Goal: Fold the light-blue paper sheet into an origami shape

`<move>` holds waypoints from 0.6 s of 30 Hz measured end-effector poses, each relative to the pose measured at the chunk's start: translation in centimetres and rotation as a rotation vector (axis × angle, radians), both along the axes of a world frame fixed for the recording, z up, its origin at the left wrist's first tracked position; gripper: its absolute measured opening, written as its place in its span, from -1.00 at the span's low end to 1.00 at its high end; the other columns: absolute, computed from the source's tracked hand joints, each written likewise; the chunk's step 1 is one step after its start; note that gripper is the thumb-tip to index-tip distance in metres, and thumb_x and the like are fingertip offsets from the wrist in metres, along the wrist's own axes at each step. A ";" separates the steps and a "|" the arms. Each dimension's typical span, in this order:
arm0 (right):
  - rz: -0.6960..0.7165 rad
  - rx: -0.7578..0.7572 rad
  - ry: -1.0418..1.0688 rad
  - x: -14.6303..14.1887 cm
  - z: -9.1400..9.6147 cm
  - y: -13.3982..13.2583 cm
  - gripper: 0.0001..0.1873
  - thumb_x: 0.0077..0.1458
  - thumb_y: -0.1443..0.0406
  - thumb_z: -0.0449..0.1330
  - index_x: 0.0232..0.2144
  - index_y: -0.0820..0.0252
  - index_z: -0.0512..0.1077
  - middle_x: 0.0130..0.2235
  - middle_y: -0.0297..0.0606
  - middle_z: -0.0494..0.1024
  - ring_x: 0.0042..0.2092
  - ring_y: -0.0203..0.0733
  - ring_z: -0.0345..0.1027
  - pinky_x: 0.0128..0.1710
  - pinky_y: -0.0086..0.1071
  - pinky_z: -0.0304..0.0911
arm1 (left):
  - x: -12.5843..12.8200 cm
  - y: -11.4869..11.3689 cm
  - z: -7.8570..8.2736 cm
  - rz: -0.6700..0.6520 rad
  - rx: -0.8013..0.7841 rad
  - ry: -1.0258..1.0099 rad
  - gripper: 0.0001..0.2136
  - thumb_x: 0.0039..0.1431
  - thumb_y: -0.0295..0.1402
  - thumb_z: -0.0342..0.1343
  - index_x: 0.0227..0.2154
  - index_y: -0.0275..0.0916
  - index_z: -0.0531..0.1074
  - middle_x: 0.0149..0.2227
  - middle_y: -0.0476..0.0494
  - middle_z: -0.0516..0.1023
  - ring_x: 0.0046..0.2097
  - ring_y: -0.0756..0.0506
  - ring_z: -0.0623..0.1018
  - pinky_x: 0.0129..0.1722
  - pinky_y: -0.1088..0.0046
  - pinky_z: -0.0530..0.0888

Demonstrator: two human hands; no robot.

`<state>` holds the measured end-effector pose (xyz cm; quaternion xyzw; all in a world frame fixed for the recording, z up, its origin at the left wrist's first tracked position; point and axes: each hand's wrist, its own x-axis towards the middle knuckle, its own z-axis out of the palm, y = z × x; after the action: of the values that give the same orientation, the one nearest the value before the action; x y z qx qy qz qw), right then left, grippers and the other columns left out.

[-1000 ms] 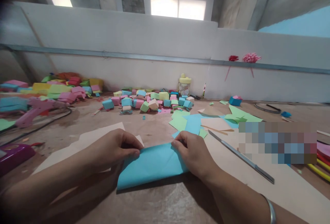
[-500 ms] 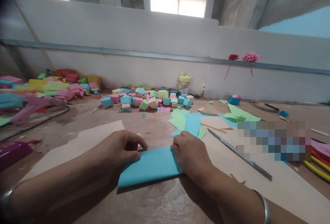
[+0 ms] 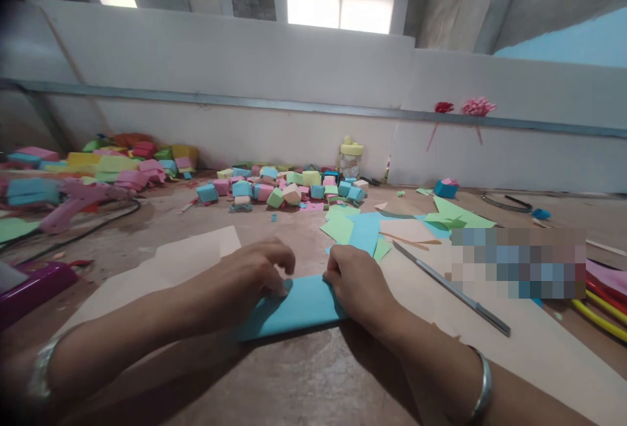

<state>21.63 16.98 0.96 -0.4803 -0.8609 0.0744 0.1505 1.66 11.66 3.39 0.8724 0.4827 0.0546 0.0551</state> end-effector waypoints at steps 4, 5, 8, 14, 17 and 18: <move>0.004 -0.009 -0.028 0.1 0.1 -0.2 -0.85 0.18 0.26 0.15 -0.37 0.25 0.41 -0.33 -0.35 0.48 -0.28 -0.29 0.39 -0.25 -0.29 0.34 | 1.2 0.6 1.1 -0.133 0.005 0.082 -0.89 0.22 -0.36 0.10 -0.34 -0.30 0.43 -0.29 -0.04 0.50 -0.29 -0.02 0.51 -0.28 0.36 0.50; 0.004 -0.014 -0.033 0.1 0.1 -0.2 -0.84 0.19 0.25 0.15 -0.35 0.25 0.41 -0.32 -0.34 0.49 -0.27 -0.28 0.40 -0.24 -0.28 0.34 | 1.6 0.8 1.2 -0.132 0.024 0.102 -0.89 0.23 -0.36 0.09 -0.31 -0.30 0.43 -0.28 -0.04 0.50 -0.29 -0.02 0.52 -0.29 0.36 0.50; 0.000 -0.027 -0.045 0.0 0.2 -0.3 -0.83 0.20 0.24 0.14 -0.31 0.25 0.42 -0.28 -0.32 0.50 -0.25 -0.27 0.41 -0.22 -0.26 0.35 | 2.8 1.3 0.3 -0.088 0.106 0.168 -0.86 0.25 -0.32 0.07 -0.26 -0.30 0.43 -0.30 -0.04 0.51 -0.30 -0.02 0.53 -0.29 0.35 0.51; 0.002 -0.045 -0.059 0.1 0.0 -0.1 -0.81 0.20 0.22 0.14 -0.25 0.25 0.42 -0.22 -0.28 0.50 -0.20 -0.23 0.41 -0.18 -0.22 0.35 | 3.7 0.9 -2.0 -0.150 0.284 0.177 -0.84 0.28 -0.31 0.01 -0.22 -0.29 0.41 -0.27 -0.06 0.49 -0.26 -0.05 0.51 -0.24 0.29 0.48; 0.010 -0.059 -0.062 0.2 -0.1 0.1 -0.80 0.20 0.22 0.14 -0.24 0.25 0.42 -0.22 -0.28 0.50 -0.20 -0.23 0.41 -0.19 -0.22 0.35 | 3.3 0.7 -1.9 -0.315 0.268 0.133 -0.84 0.31 -0.41 -0.05 -0.15 -0.26 0.40 -0.16 -0.10 0.49 -0.17 -0.08 0.49 -0.16 0.28 0.44; 0.013 -0.062 -0.063 0.2 0.0 0.1 -0.80 0.20 0.22 0.14 -0.24 0.25 0.42 -0.22 -0.28 0.50 -0.20 -0.23 0.41 -0.19 -0.22 0.35 | 3.1 0.7 -1.7 -0.353 0.257 0.115 -0.81 0.32 -0.41 -0.07 -0.10 -0.24 0.39 -0.11 -0.12 0.48 -0.13 -0.10 0.48 -0.14 0.27 0.42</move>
<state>21.81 17.08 0.92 -0.4812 -0.8656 0.0872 0.1080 4.72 12.41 1.68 0.9448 0.3138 0.0554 -0.0756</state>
